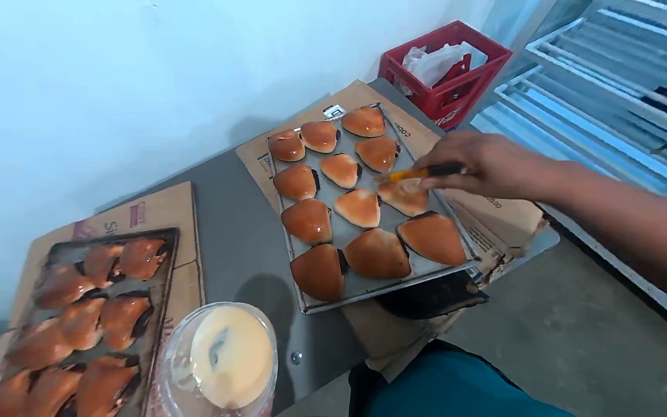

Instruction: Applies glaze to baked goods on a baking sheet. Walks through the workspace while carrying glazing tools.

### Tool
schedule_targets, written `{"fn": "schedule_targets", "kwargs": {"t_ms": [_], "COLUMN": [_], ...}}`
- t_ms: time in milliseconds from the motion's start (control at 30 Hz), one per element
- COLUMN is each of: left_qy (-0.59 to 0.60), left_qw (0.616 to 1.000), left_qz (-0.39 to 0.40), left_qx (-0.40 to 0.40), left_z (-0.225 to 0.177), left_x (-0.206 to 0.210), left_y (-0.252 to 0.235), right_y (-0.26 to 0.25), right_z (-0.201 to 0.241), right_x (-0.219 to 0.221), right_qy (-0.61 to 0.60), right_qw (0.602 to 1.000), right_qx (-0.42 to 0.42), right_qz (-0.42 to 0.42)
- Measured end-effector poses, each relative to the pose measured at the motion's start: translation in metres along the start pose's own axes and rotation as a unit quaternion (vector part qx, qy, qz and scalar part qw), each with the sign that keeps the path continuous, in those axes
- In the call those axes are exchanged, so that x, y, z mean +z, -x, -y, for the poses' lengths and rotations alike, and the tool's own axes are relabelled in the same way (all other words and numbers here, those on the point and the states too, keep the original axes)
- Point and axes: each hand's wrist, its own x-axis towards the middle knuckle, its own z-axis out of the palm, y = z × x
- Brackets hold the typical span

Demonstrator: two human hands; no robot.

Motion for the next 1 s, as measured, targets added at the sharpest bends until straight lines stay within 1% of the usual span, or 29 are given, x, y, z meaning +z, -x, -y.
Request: {"fn": "schedule_targets", "kwargs": {"t_ms": [67,100,133,200,233,267,333,400,467,533,600,667,733,800,833,867,933,1000], "left_qy": [0.005,0.014,0.023,0.042,0.045,0.046,0.044,0.051,0.054,0.043,0.042,0.045,0.044,0.042,0.041,0.04,0.039,0.032], "left_qw": [1.0,1.0,0.999,0.998,0.998,0.997,0.997,0.997,0.997,0.998,0.998,0.997,0.997,0.998,0.998,0.998,0.998,0.998], "left_qz": [0.003,0.012,0.022,0.037,0.041,0.044,0.049,0.043,0.031,0.034,0.041,0.047,0.047,0.035,0.033,0.037,0.04,0.039], "left_qx": [-0.008,-0.011,-0.016,-0.028,-0.032,-0.034,-0.034,-0.033,-0.039,-0.04,-0.034,-0.031,-0.031,-0.03,-0.031,-0.033,-0.035,-0.04], "left_z": [-0.001,0.0,0.001,0.003,0.004,0.005,0.005,0.006,0.007,0.006,0.002,-0.003,-0.005,-0.005,-0.004,-0.004,-0.003,-0.001], "left_x": [-0.002,-0.002,-0.001,0.005,0.008,0.01,0.011,0.007,0.003,0.004,0.006,0.004,-0.001,0.0,0.001,0.002,0.005,0.009], "left_y": [-0.001,-0.003,-0.004,-0.008,-0.009,-0.01,-0.009,-0.008,-0.01,-0.011,-0.01,-0.011,-0.012,-0.012,-0.012,-0.013,-0.013,-0.014], "right_y": [0.006,0.003,-0.003,-0.015,-0.019,-0.02,-0.013,-0.008,-0.015,-0.028,-0.039,-0.038,-0.029,-0.019,-0.018,-0.017,-0.023,-0.031], "right_z": [0.015,0.024,0.033,0.041,0.036,0.027,0.006,0.004,0.025,0.04,0.03,0.017,0.018,0.024,0.024,0.021,0.021,0.028], "right_x": [-0.016,-0.017,-0.014,0.005,0.015,0.023,0.026,0.015,0.013,0.029,0.049,0.046,0.03,0.024,0.025,0.026,0.024,0.027], "right_qy": [-0.094,-0.152,-0.204,-0.273,-0.284,-0.268,-0.205,-0.171,-0.204,-0.23,-0.19,-0.153,-0.159,-0.199,-0.195,-0.171,-0.097,-0.052], "right_qw": [0.992,0.983,0.971,0.95,0.943,0.943,0.95,0.952,0.946,0.947,0.958,0.96,0.959,0.961,0.965,0.971,0.982,0.992], "right_qx": [0.06,0.08,0.097,0.136,0.159,0.182,0.214,0.208,0.186,0.165,0.171,0.191,0.182,0.156,0.147,0.14,0.11,0.018], "right_qz": [-0.051,-0.07,-0.078,-0.073,-0.07,-0.071,-0.097,-0.143,-0.168,-0.155,-0.13,-0.135,-0.146,-0.115,-0.095,-0.091,-0.117,-0.116]}}
